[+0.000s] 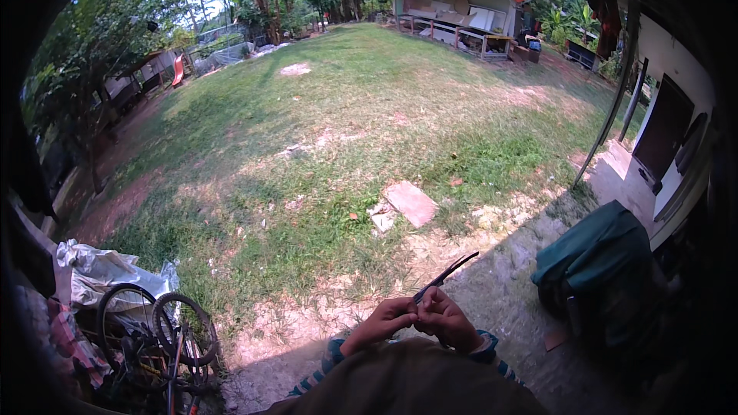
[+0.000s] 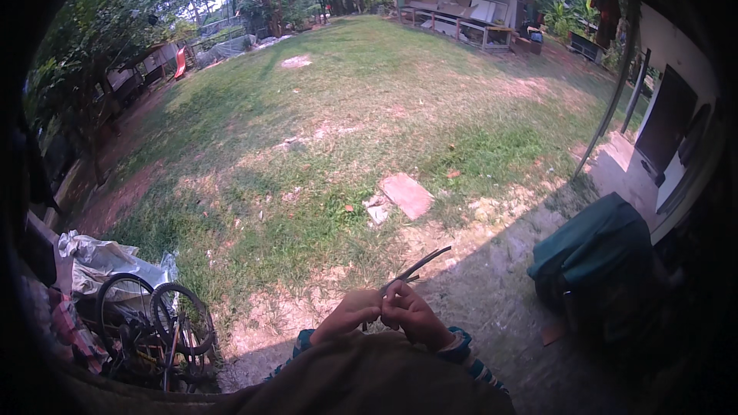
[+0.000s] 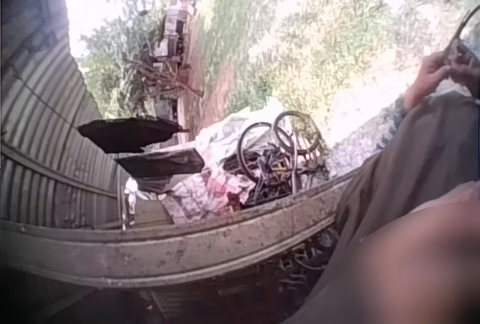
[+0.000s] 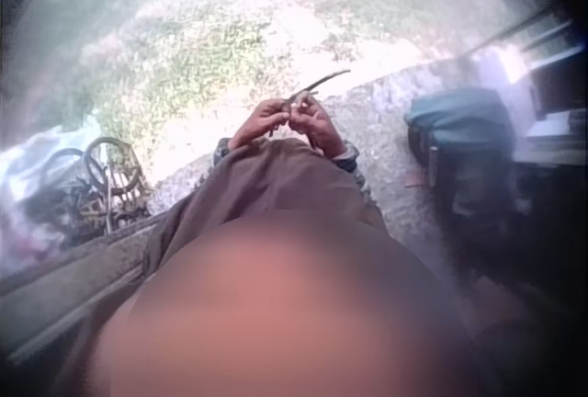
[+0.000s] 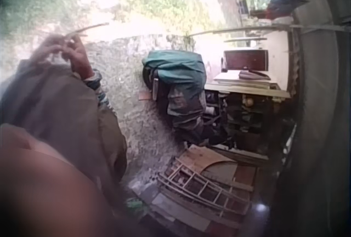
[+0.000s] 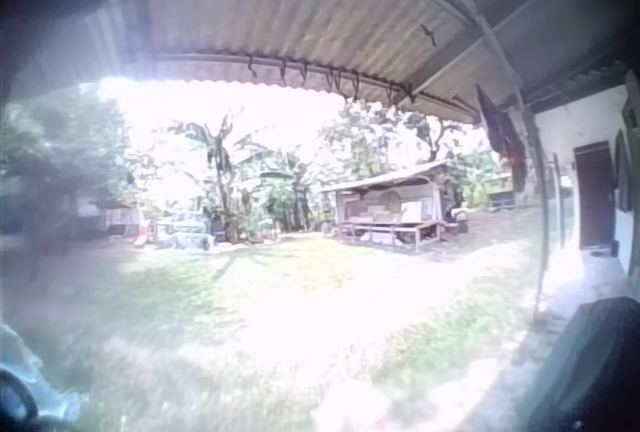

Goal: The person ties thin black cords into loops on a wooden workbench, then moves outside to continue tying and arranging the cords. The person handles the cords by hand without using tools.

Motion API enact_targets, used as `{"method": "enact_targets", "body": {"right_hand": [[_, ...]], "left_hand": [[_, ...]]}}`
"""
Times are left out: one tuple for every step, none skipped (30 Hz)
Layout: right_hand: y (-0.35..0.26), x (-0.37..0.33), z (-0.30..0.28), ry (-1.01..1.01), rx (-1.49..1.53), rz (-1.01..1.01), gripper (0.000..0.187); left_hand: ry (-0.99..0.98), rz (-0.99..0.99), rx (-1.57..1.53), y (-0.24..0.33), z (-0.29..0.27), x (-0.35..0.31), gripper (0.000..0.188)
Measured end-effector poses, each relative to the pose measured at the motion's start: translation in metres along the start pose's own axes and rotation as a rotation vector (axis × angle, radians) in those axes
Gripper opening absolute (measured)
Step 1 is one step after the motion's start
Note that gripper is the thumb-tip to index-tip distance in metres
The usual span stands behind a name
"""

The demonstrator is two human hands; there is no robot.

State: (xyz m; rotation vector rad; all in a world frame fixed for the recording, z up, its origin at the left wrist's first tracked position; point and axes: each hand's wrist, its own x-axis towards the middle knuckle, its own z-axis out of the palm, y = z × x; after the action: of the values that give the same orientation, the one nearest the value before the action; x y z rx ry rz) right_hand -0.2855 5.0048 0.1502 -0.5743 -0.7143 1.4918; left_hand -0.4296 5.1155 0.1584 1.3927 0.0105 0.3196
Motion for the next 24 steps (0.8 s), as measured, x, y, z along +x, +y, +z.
{"method": "enact_targets", "body": {"right_hand": [[-0.001,0.0,0.0,-0.017,0.044,-0.002,0.019],[-0.001,0.001,0.001,-0.034,0.087,-0.004,0.02],[-0.001,0.001,0.001,-0.015,0.106,0.001,0.02],[-0.001,0.002,0.002,0.004,0.125,0.007,0.021],[0.0,0.002,0.003,0.024,0.144,0.012,0.021],[0.0,0.002,0.004,0.026,0.151,0.012,0.022],[-0.001,0.003,0.007,0.023,0.158,0.014,0.022],[-0.002,0.003,0.008,0.02,0.165,0.015,0.022],[-0.001,0.004,0.008,0.009,0.177,0.015,0.022],[-0.001,0.004,0.007,-0.001,0.187,0.013,0.022],[0.0,0.004,0.006,-0.01,0.197,0.011,0.022],[0.0,0.004,0.007,-0.001,0.208,0.011,0.022],[0.0,0.004,0.008,0.006,0.218,0.012,0.022],[0.001,0.004,0.008,0.013,0.229,0.012,0.022],[0.002,0.005,0.007,0.008,0.233,0.014,0.021],[0.003,0.005,0.005,0.003,0.237,0.015,0.02],[0.004,0.005,0.003,-0.002,0.24,0.016,0.02],[0.003,0.007,0.002,-0.027,0.175,0.004,0.019],[0.001,0.009,0.001,-0.05,0.11,-0.006,0.018],[0.0,0.01,0.001,-0.072,0.044,-0.017,0.017],[-0.003,0.011,0.0,-0.045,-0.043,-0.013,0.017],[-0.006,0.011,0.0,-0.018,-0.129,-0.009,0.017],[-0.008,0.01,-0.001,0.009,-0.216,-0.004,0.017],[-0.008,0.009,-0.001,0.014,-0.249,-0.019,0.018]], "left_hand": [[0.003,0.016,0.002,-0.001,0.001,0.001,0.012],[0.02,0.023,0.043,0.001,0.002,0.001,0.016],[0.036,0.03,0.083,0.006,0.005,0.001,0.02],[0.052,0.036,0.123,0.008,0.006,0.002,0.024],[0.036,0.037,0.101,0.009,0.006,0.002,0.02],[0.02,0.037,0.08,0.009,0.005,0.002,0.016],[0.008,0.039,0.061,0.011,0.004,0.001,0.013],[0.012,0.025,0.092,0.01,0.003,0.0,0.017],[0.016,0.01,0.122,0.008,0.001,-0.002,0.021],[0.019,-0.003,0.152,0.007,0.0,-0.002,0.025],[0.02,0.003,0.144,0.008,0.001,-0.002,0.025],[0.022,0.008,0.136,0.008,0.001,-0.002,0.025],[0.025,0.014,0.13,0.009,0.001,-0.002,0.025],[0.023,0.01,0.123,0.009,0.001,-0.002,0.025],[0.021,0.005,0.116,0.009,0.0,-0.002,0.025],[0.019,0.001,0.109,0.008,0.0,-0.002,0.025],[0.045,-0.011,0.084,0.006,-0.002,-0.003,0.025],[0.07,-0.024,0.059,0.003,-0.003,-0.005,0.025],[0.096,-0.036,0.032,0.0,-0.004,-0.006,0.025],[0.107,0.018,0.05,-0.001,-0.005,-0.004,0.021],[0.117,0.072,0.067,-0.001,-0.006,-0.002,0.018],[0.128,0.125,0.085,-0.002,-0.006,-0.001,0.015],[0.153,0.144,0.136,-0.003,-0.007,0.0,0.013],[0.177,0.146,0.141,-0.003,-0.006,0.0,0.013]]}}
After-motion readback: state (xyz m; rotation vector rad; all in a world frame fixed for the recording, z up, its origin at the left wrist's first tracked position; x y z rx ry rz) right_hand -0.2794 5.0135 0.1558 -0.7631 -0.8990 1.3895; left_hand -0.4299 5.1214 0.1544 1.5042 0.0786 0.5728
